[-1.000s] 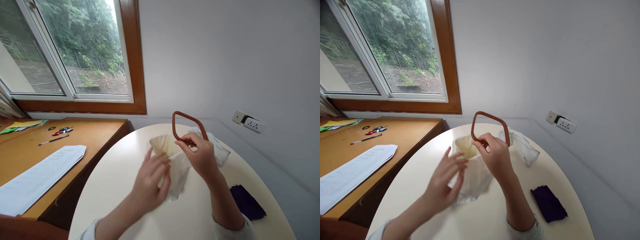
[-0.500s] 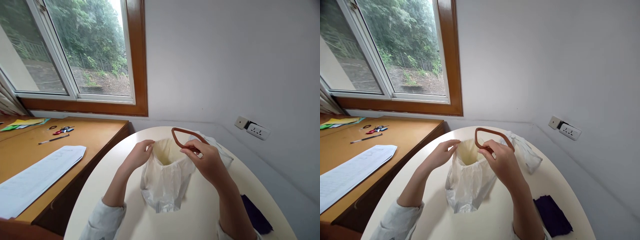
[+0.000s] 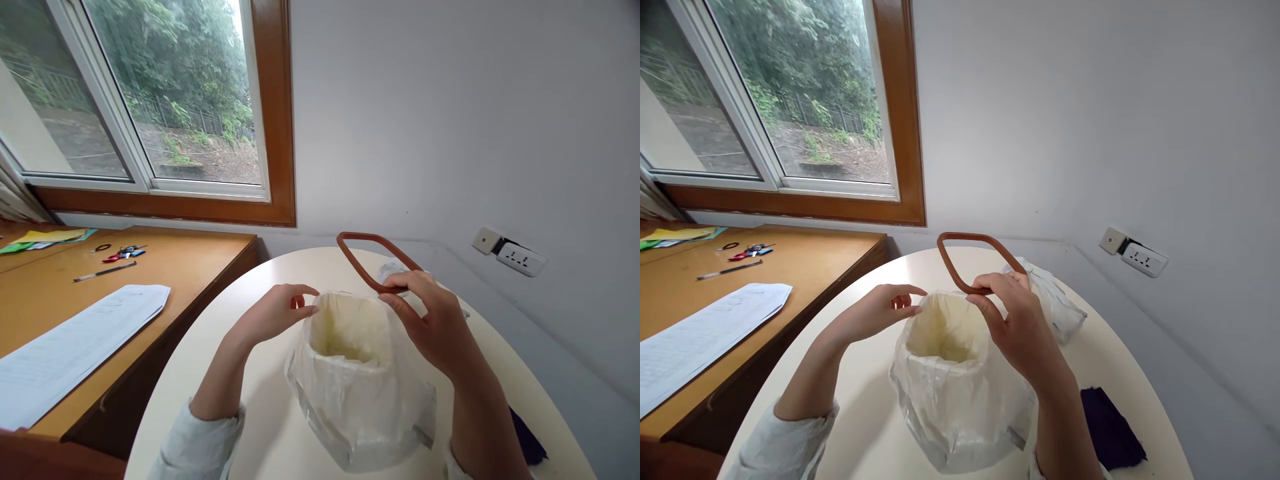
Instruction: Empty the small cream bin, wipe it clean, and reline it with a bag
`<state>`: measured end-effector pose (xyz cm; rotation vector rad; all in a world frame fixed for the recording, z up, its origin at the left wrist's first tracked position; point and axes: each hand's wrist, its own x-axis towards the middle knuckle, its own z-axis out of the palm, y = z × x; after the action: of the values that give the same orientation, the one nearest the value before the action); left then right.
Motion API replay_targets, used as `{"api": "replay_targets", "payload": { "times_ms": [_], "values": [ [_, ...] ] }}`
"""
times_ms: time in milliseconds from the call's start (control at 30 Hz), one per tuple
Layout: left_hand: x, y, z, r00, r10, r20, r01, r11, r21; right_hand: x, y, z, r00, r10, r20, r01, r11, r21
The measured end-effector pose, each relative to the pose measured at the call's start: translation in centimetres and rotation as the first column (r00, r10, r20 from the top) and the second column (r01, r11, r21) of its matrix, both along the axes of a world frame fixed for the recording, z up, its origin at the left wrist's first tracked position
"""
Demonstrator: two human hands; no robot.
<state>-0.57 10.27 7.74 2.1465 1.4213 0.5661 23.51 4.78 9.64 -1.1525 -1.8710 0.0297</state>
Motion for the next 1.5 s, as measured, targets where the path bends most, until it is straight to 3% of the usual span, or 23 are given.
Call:
{"api": "replay_targets", "payload": {
  "times_ms": [100,200,333,400,467,600,733,867,967,1100,1200,1333,1433,1500],
  "values": [
    [-0.3,0.3,-0.1,0.997,0.057,0.056,-0.061,0.996,0.071,0.2,-0.1,0.0,0.998,0.05,-0.027,-0.05,0.999,-0.005],
    [-0.5,0.5,-0.3,0.976,0.075,0.205,-0.106,0.983,0.148,0.7,-0.1,0.1,0.972,0.189,-0.139,-0.195,0.98,-0.035],
    [-0.2,0.7,-0.7,0.908,0.008,0.419,-0.064,0.991,0.121,1.0,0.1,-0.1,0.845,0.458,-0.277,-0.492,0.868,-0.064],
    [-0.1,0.6,-0.6,0.872,-0.025,0.49,-0.021,0.996,0.089,1.0,0.3,-0.3,0.789,0.52,-0.329,-0.574,0.814,-0.089],
    [0.0,0.4,-0.2,0.844,-0.08,0.53,0.051,0.996,0.07,1.0,0.7,-0.7,0.764,0.52,-0.381,-0.594,0.799,-0.1],
    [0.0,0.1,0.4,0.763,-0.192,0.618,0.165,0.981,0.101,0.9,1.6,-1.5,0.744,0.46,-0.484,-0.567,0.819,-0.093],
    [0.0,0.0,0.5,0.737,-0.185,0.65,0.108,0.982,0.157,0.8,2.6,-2.2,0.768,0.293,-0.569,-0.439,0.888,-0.135],
    [0.3,-0.4,0.4,0.841,-0.166,0.514,-0.001,0.951,0.308,1.1,3.6,-2.8,0.803,0.077,-0.591,-0.233,0.953,-0.192],
    [0.4,-0.6,0.4,0.926,-0.178,0.333,0.016,0.899,0.438,1.5,3.7,-2.8,0.783,0.08,-0.616,-0.282,0.93,-0.237],
    [0.2,-0.6,0.3,0.969,-0.192,0.155,0.075,0.826,0.559,2.0,3.1,-2.3,0.803,0.084,-0.591,-0.289,0.921,-0.261],
    [0.0,-0.5,0.1,0.978,-0.193,0.075,0.113,0.802,0.587,2.6,2.5,-1.9,0.859,0.083,-0.505,-0.244,0.934,-0.26],
    [0.0,-0.7,0.2,0.977,-0.213,0.01,0.171,0.813,0.557,3.3,1.5,-1.2,0.961,0.179,-0.21,-0.251,0.885,-0.392],
    [0.2,-0.8,0.5,0.972,-0.234,-0.029,0.215,0.829,0.517,3.4,0.8,-0.7,0.979,0.203,0.026,-0.163,0.849,-0.502],
    [0.2,-0.9,0.6,0.969,-0.244,-0.041,0.231,0.837,0.496,3.2,0.5,-0.5,0.969,0.224,0.1,-0.133,0.822,-0.554]
  ]
}}
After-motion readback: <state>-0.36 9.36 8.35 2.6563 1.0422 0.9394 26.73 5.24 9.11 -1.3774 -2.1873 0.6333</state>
